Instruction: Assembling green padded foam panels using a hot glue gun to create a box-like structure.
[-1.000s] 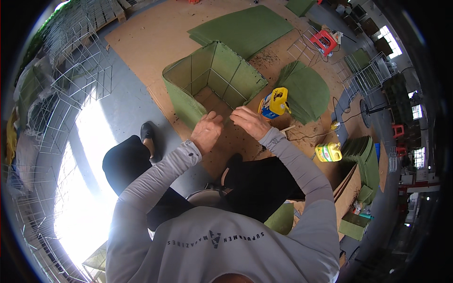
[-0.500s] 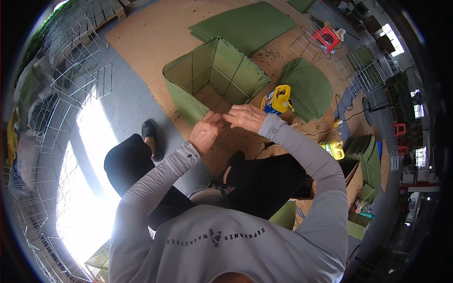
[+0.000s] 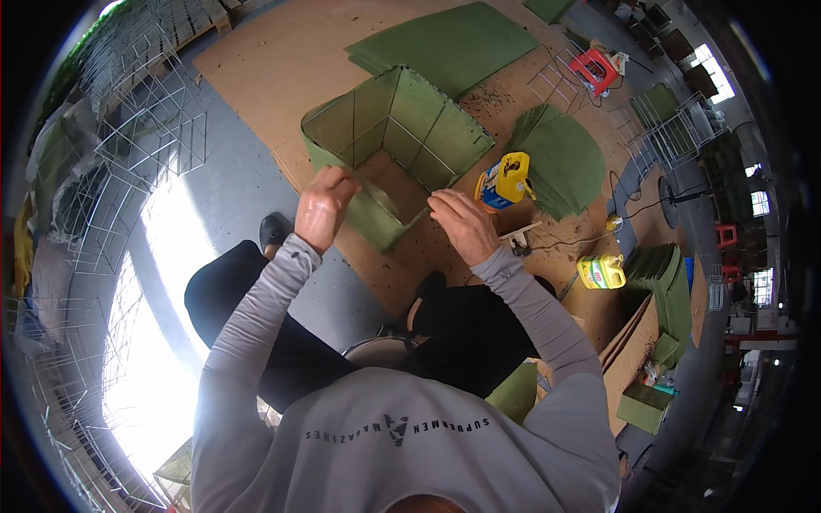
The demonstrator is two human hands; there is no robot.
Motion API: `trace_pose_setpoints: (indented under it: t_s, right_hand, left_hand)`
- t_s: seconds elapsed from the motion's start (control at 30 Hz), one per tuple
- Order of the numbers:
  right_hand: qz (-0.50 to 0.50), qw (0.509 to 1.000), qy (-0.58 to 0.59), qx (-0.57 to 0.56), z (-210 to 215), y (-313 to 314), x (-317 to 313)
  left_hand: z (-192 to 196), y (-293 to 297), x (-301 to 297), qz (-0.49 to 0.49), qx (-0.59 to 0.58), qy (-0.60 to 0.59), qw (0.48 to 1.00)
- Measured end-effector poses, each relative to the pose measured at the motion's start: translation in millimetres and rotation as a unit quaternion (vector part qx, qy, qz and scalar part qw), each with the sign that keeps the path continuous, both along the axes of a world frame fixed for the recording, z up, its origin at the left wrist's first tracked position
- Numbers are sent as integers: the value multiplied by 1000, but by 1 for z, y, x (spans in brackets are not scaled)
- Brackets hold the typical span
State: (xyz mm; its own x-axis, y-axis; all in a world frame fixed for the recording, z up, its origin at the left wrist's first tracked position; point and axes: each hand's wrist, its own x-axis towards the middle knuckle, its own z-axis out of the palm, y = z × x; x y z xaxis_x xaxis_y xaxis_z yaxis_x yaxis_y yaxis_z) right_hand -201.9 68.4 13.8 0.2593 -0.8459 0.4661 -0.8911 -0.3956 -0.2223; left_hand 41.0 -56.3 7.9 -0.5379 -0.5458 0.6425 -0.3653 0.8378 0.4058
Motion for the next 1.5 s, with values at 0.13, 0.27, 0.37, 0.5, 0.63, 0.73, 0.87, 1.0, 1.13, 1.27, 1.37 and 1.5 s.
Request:
trace_pose_setpoints:
  t_s: [0.13, 0.27, 0.37, 0.5, 0.63, 0.73, 0.87, 1.0, 1.13, 1.27, 1.37, 1.5]
  right_hand:
    - [-299, 932, -204, -16, -30, -3, 23]
    - [-406, 860, -297, 88, -64, -26, 19]
    - [-407, 859, -281, 132, -66, -48, 4]
    - [-370, 889, -237, 127, -68, -58, -95]
    - [-329, 907, -264, -3, -32, -38, -90]
    - [-259, 930, -249, -79, -7, 11, -34]
    - [-211, 961, -133, -116, -23, 32, 8]
    - [-213, 966, -81, -122, -40, 32, 5]
    - [-199, 970, -38, -134, -44, 27, 3]
    - [-189, 972, -50, -127, -44, 18, -5]
    - [-174, 976, -63, -115, -40, 13, -12]
    - [-133, 984, -108, -38, -26, 6, -23]
  left_hand:
    - [-3, -85, 6, 167, 71, 61, 981]
    - [-26, -143, 22, 127, 305, 43, 943]
    - [-50, -155, 24, 113, 359, 41, 926]
    - [-49, -120, 8, 72, 441, 12, 894]
    - [-9, -64, 6, 239, 9, 34, 970]
    - [18, -6, -5, 96, -85, -23, 991]
    - [-25, 43, -55, -135, -126, -50, 982]
    - [-50, 47, -93, -154, -112, -37, 981]
    - [-53, 40, -104, -145, -119, -35, 982]
    - [-52, 28, -110, -178, -119, -46, 976]
    - [-49, 22, -116, -199, -123, -38, 972]
    - [-41, 15, -120, -222, -71, -23, 972]
